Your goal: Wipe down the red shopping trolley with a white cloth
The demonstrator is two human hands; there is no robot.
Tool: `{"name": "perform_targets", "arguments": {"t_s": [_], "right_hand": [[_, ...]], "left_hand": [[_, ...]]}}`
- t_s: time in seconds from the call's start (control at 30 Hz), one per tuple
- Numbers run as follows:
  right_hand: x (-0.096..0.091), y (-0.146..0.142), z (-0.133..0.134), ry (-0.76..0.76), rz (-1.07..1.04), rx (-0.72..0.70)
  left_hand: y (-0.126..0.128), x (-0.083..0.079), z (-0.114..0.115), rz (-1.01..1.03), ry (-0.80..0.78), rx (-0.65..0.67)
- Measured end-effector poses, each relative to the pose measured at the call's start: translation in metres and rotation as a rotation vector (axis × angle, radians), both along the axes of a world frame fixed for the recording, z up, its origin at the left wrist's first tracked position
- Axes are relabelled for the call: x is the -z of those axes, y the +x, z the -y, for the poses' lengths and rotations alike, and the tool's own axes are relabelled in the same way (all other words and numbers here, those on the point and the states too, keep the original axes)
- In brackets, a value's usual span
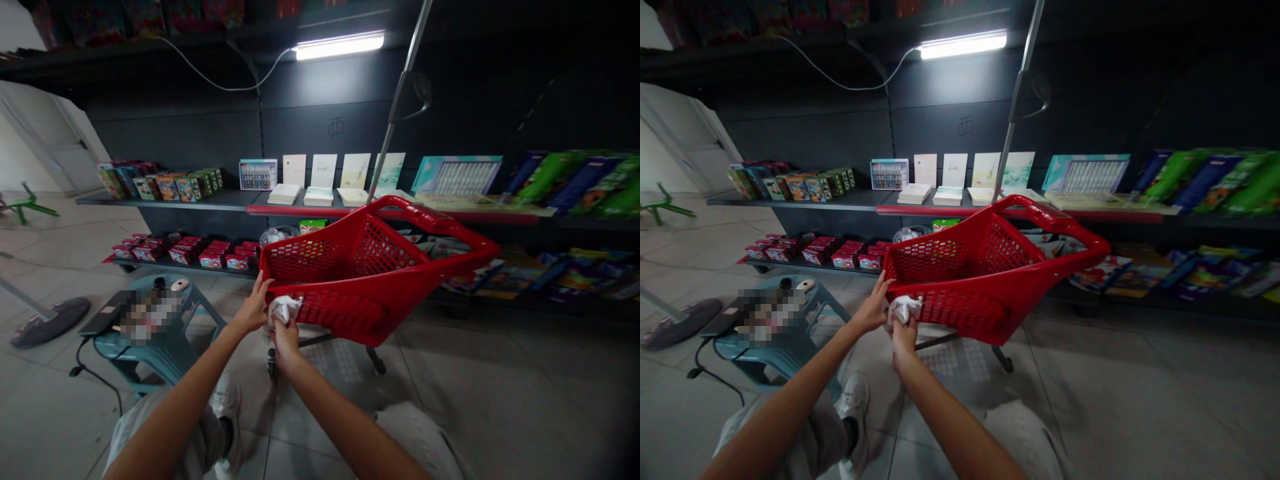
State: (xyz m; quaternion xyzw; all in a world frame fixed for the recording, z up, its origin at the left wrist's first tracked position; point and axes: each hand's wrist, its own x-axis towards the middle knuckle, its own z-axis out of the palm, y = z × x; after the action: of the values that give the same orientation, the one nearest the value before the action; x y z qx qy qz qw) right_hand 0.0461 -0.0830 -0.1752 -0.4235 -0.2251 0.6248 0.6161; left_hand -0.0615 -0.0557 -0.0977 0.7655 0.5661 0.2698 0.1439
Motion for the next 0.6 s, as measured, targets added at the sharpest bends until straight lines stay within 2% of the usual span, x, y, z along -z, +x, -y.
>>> {"name": "perform_targets", "arguments": {"t_s": [0.1, 0.23, 0.37, 0.47, 0.6], "right_hand": [[-0.012, 0.006, -0.002, -0.131, -0.201, 0.004], [-0.034, 0.054, -0.011, -0.114, -0.262, 0.067], [-0.048, 0.129, -0.022, -0.075, -0.163, 0.266], [-0.059, 0.199, -0.031, 0.007, -0.078, 0.476], [-0.065, 0.296, -0.04, 0.151, 0.155, 0.831]], "left_hand": [[0.0, -0.001, -0.001, -0.035, 0.006, -0.033], [0.003, 0.0, -0.005, -0.087, -0.002, -0.112], [0.007, 0.002, -0.008, -0.121, 0.001, -0.186], [0.015, 0.002, -0.005, -0.13, 0.121, -0.218], [0.033, -0.001, 0.005, -0.201, 0.275, -0.143]]}}
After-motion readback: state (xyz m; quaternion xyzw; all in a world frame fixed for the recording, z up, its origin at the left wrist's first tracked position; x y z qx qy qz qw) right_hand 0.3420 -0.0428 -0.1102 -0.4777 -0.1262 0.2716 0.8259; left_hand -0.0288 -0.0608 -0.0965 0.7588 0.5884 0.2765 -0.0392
